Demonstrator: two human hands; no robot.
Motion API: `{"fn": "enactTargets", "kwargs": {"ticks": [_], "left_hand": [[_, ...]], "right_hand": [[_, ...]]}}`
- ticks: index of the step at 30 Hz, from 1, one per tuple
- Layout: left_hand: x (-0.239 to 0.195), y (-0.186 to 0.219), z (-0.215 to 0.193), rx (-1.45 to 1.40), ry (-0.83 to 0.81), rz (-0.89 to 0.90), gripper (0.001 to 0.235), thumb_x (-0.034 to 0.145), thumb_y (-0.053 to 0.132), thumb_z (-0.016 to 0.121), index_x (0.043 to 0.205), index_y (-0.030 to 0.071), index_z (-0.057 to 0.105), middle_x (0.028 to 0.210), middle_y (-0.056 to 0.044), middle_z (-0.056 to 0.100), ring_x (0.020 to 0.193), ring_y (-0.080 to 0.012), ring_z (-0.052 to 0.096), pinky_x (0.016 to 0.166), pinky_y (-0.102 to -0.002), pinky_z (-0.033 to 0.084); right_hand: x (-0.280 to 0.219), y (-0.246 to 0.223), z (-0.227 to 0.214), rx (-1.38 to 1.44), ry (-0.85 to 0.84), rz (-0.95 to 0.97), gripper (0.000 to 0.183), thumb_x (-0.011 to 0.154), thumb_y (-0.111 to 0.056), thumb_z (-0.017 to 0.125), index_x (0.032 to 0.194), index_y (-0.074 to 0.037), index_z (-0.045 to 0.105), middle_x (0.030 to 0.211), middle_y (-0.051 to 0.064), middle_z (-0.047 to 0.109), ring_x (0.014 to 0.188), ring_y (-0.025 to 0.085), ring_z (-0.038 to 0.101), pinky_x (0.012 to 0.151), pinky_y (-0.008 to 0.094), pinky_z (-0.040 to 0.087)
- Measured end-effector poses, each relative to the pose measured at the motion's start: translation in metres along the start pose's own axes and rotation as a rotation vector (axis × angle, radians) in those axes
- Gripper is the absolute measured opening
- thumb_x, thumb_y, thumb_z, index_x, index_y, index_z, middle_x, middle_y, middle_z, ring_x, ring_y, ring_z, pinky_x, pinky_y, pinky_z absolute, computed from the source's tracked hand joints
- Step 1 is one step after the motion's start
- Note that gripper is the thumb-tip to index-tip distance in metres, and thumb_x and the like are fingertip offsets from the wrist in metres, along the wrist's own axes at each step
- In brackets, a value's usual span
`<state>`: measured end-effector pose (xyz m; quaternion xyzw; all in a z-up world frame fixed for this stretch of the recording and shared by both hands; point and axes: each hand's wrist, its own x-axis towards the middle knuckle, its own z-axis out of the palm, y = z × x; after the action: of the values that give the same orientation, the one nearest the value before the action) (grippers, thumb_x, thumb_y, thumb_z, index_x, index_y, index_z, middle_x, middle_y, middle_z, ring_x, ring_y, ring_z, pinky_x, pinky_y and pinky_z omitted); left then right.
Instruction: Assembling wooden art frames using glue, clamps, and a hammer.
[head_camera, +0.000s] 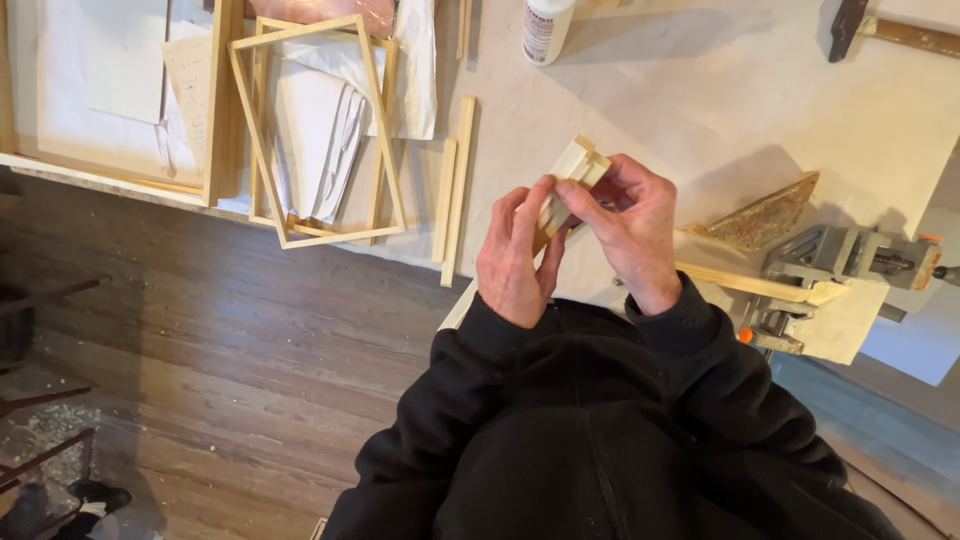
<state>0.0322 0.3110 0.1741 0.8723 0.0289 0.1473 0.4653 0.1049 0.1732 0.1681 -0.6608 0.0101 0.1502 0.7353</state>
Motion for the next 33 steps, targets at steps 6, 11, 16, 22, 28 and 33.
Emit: {"fn": "enactTargets", "kwargs": {"ticks": [6,11,16,22,28,33], "left_hand": [[-0.005,0.0,0.004,-0.007,-0.074,-0.026,0.066,0.091,-0.002,0.075,0.151,0.013,0.052,0.133,-0.013,0.056,0.097,-0.0222,0.067,0.081,-0.033,0.057],[-0.005,-0.001,0.002,0.058,-0.057,0.004,0.066,0.09,0.002,0.078,0.149,0.018,0.056,0.131,-0.013,0.056,0.095,-0.0236,0.063,0.079,-0.033,0.055],[-0.007,-0.001,0.003,0.088,-0.005,0.047,0.06,0.092,0.006,0.08,0.147,0.019,0.059,0.131,-0.012,0.058,0.097,-0.0231,0.064,0.08,-0.033,0.055],[-0.009,0.002,0.001,0.085,-0.028,0.018,0.057,0.093,0.007,0.082,0.145,0.019,0.061,0.129,-0.012,0.059,0.089,-0.0217,0.062,0.078,-0.033,0.055],[-0.009,0.004,-0.004,0.089,0.002,0.039,0.058,0.093,0.007,0.081,0.146,0.019,0.061,0.13,-0.012,0.059,0.094,-0.0224,0.064,0.079,-0.033,0.055],[-0.011,0.002,-0.004,0.094,0.008,0.034,0.058,0.092,0.007,0.082,0.144,0.019,0.062,0.129,-0.012,0.059,0.088,-0.0207,0.062,0.074,-0.032,0.054]], "right_hand": [[-0.008,-0.009,-0.003,-0.004,0.056,0.0,0.026,0.094,-0.014,0.081,0.11,0.003,0.069,0.099,0.007,0.075,0.088,0.01,0.071,0.078,0.026,0.062],[-0.01,-0.01,-0.002,-0.011,0.065,-0.008,0.026,0.095,-0.014,0.082,0.11,0.003,0.07,0.099,0.008,0.075,0.089,0.011,0.071,0.079,0.026,0.061],[-0.013,-0.009,-0.003,-0.018,0.063,-0.03,0.027,0.096,-0.014,0.081,0.112,0.004,0.07,0.1,0.008,0.075,0.09,0.011,0.072,0.079,0.027,0.062],[-0.015,-0.01,-0.001,0.003,0.072,-0.038,0.027,0.096,-0.014,0.08,0.113,0.004,0.069,0.101,0.009,0.075,0.091,0.012,0.073,0.078,0.026,0.062],[-0.017,-0.012,0.002,-0.045,0.076,-0.037,0.026,0.096,-0.013,0.08,0.113,0.005,0.07,0.1,0.009,0.076,0.089,0.011,0.072,0.078,0.026,0.062],[-0.016,-0.008,0.003,-0.051,0.085,-0.055,0.026,0.096,-0.011,0.081,0.114,0.005,0.07,0.099,0.009,0.076,0.087,0.01,0.071,0.078,0.024,0.06]]}}
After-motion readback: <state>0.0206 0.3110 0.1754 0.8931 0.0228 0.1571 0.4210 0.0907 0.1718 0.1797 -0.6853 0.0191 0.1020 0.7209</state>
